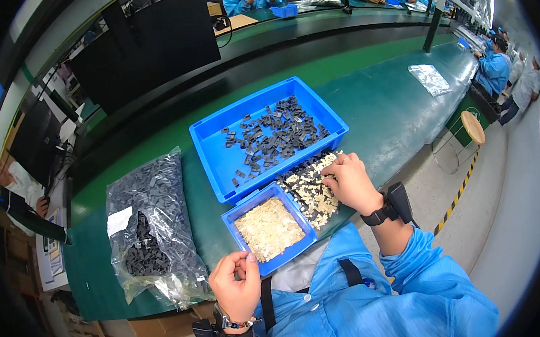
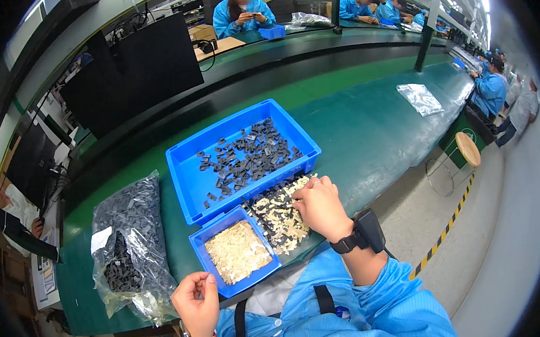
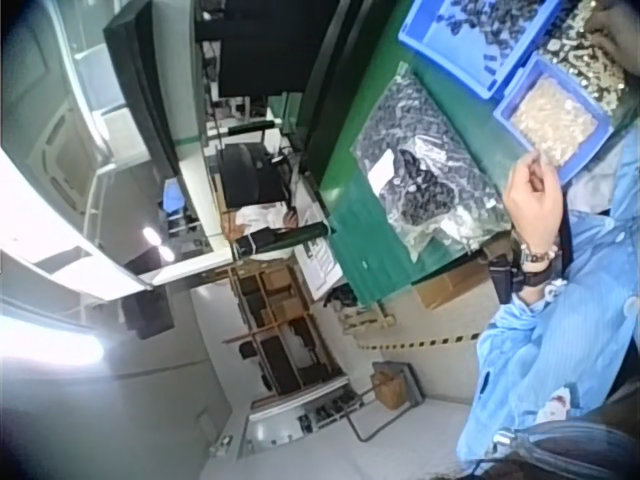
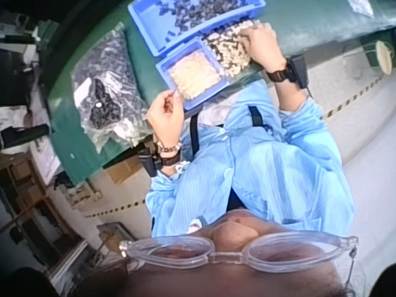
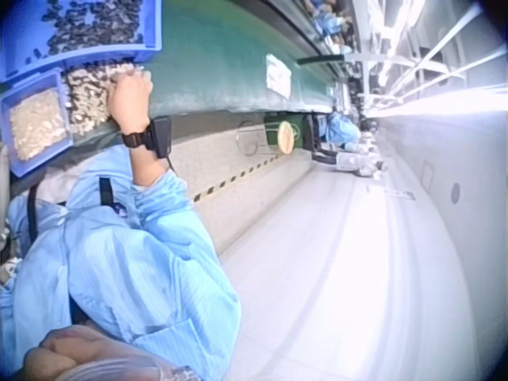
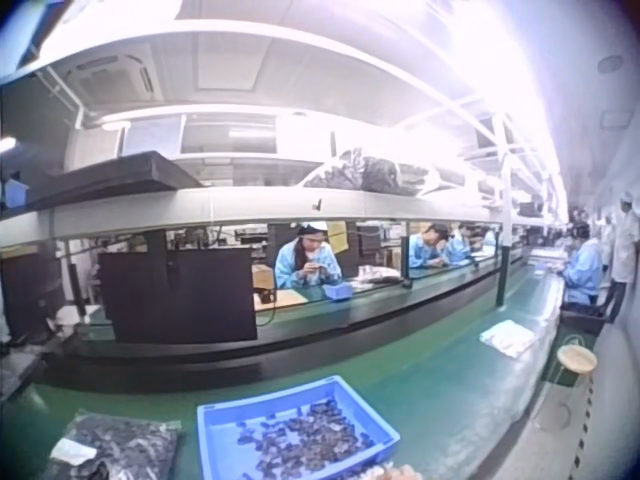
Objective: Sorting and inspecting small metal and plastic components into plastic bins at a manufacturing workstation.
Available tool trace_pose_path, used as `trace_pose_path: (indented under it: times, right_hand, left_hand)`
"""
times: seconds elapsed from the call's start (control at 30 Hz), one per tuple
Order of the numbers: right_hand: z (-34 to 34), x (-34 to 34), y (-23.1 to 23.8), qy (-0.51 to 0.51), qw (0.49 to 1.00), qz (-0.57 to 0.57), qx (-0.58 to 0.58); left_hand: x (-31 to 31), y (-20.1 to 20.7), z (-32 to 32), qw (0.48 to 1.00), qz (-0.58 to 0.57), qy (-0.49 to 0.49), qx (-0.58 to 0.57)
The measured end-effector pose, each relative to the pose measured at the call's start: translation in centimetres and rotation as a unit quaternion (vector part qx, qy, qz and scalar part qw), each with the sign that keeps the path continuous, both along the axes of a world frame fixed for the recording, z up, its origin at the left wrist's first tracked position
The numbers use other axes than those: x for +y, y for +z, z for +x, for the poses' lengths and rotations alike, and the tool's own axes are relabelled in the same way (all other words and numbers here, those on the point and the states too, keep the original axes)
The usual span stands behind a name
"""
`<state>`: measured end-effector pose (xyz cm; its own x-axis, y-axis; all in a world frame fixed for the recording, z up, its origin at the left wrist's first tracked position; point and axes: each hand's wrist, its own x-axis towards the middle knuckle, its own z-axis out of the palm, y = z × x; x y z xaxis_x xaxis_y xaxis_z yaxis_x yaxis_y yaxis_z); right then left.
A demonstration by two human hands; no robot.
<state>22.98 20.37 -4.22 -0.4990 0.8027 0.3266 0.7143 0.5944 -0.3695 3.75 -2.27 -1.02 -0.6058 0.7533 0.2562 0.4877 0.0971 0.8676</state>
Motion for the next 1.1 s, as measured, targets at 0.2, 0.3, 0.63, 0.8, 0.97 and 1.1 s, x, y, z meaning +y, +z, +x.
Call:
trace_pose_path:
  times: [0.2,0.3,0.63,0.8,0.97,1.1]
  right_hand:
    - [0.2,0.9,0.6,0.033,0.992,-0.089,0.08]
    - [0.2,0.9,0.9,0.047,0.978,-0.12,0.165]
    - [-3.0,-8.1,7.0,0.25,0.895,-0.224,0.294]
    - [-3.9,-9.4,6.7,0.289,0.882,-0.234,0.289]
    - [-4.4,-9.8,6.1,0.311,0.884,-0.205,0.282]
    - [-4.6,-10.2,5.9,0.324,0.887,-0.183,0.275]
  left_hand:
    - [0.2,0.3,0.1,1.0,0.011,0.003,-0.008]
    - [0.2,0.5,0.3,1.0,0.016,0.003,0.003]
    - [1.7,2.3,1.8,0.987,0.035,-0.134,-0.084]
    - [1.0,1.3,1.6,0.971,0.013,-0.154,-0.18]
    - [0.8,0.6,1.4,0.971,0.026,-0.154,-0.179]
    - [0.9,0.4,1.8,0.971,0.068,-0.114,-0.197]
